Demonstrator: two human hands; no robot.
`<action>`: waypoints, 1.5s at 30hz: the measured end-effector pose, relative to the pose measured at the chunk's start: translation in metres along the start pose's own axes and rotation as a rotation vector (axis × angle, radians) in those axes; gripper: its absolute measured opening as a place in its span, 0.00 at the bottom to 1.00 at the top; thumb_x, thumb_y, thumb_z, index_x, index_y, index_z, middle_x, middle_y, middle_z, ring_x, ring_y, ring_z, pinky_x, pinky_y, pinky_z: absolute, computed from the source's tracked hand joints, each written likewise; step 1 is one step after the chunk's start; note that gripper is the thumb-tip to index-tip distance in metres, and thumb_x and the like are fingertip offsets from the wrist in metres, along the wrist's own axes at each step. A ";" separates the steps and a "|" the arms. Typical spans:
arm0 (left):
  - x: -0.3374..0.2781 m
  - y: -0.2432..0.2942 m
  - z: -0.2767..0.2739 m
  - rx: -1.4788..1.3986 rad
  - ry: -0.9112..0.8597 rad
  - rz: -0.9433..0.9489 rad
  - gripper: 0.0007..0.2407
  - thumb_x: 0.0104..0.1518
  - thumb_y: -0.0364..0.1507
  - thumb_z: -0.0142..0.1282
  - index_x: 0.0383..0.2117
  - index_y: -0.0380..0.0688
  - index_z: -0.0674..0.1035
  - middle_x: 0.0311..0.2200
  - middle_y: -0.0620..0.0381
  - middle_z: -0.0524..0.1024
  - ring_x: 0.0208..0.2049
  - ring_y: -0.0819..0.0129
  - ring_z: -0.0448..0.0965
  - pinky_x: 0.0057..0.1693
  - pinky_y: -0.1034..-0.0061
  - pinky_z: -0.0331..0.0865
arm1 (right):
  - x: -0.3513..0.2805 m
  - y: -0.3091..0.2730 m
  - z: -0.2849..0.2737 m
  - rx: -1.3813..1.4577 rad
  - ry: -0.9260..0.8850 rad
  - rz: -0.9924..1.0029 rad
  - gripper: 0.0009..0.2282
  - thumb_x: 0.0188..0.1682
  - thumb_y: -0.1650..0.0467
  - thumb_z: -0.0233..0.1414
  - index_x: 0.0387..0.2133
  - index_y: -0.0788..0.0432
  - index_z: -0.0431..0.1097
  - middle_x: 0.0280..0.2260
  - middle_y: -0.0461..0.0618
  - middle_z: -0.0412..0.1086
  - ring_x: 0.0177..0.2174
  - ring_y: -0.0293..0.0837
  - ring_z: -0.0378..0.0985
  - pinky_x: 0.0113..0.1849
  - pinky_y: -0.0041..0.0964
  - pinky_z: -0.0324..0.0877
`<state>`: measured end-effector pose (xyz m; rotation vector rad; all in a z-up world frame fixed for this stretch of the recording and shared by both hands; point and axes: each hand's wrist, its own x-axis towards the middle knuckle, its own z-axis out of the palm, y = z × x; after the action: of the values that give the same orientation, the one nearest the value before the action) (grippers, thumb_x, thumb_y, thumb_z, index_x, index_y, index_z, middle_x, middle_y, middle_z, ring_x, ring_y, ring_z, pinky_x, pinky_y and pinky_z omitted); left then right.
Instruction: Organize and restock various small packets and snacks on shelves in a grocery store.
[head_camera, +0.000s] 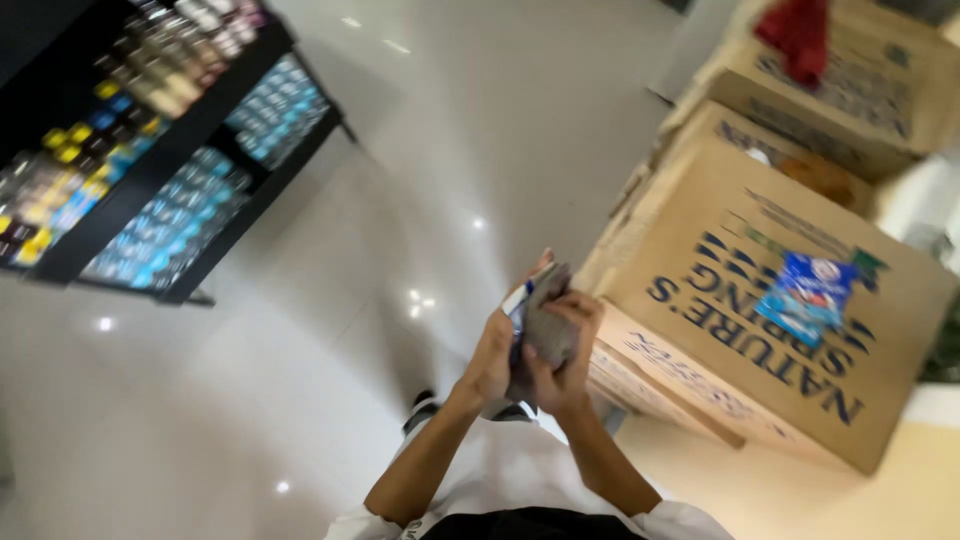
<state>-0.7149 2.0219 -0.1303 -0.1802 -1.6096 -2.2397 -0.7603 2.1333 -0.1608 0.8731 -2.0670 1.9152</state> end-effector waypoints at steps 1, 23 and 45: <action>-0.007 0.011 -0.009 0.010 0.081 0.039 0.40 0.66 0.58 0.35 0.71 0.31 0.57 0.68 0.46 0.61 0.70 0.62 0.61 0.74 0.67 0.54 | -0.003 -0.009 0.014 0.016 -0.083 -0.060 0.21 0.44 0.72 0.55 0.51 0.66 0.63 0.53 0.59 0.57 0.56 0.54 0.61 0.60 0.49 0.59; -0.325 0.246 -0.286 0.317 0.811 0.259 0.47 0.59 0.66 0.32 0.70 0.30 0.58 0.69 0.42 0.62 0.66 0.59 0.70 0.67 0.68 0.69 | -0.207 -0.165 0.412 0.593 -0.761 -0.136 0.20 0.49 0.72 0.53 0.53 0.62 0.57 0.49 0.58 0.59 0.50 0.53 0.62 0.52 0.51 0.64; -0.400 0.400 -0.638 0.356 1.391 0.087 0.33 0.59 0.29 0.64 0.72 0.40 0.63 0.58 0.35 0.63 0.52 0.46 0.68 0.53 0.62 0.75 | -0.173 -0.273 0.923 0.934 -1.212 0.242 0.19 0.47 0.73 0.54 0.50 0.63 0.58 0.50 0.55 0.54 0.39 0.51 0.70 0.40 0.47 0.72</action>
<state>-0.1258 1.4058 -0.1174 1.1063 -1.0380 -1.2764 -0.2460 1.3011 -0.1546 2.5816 -1.5164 2.9561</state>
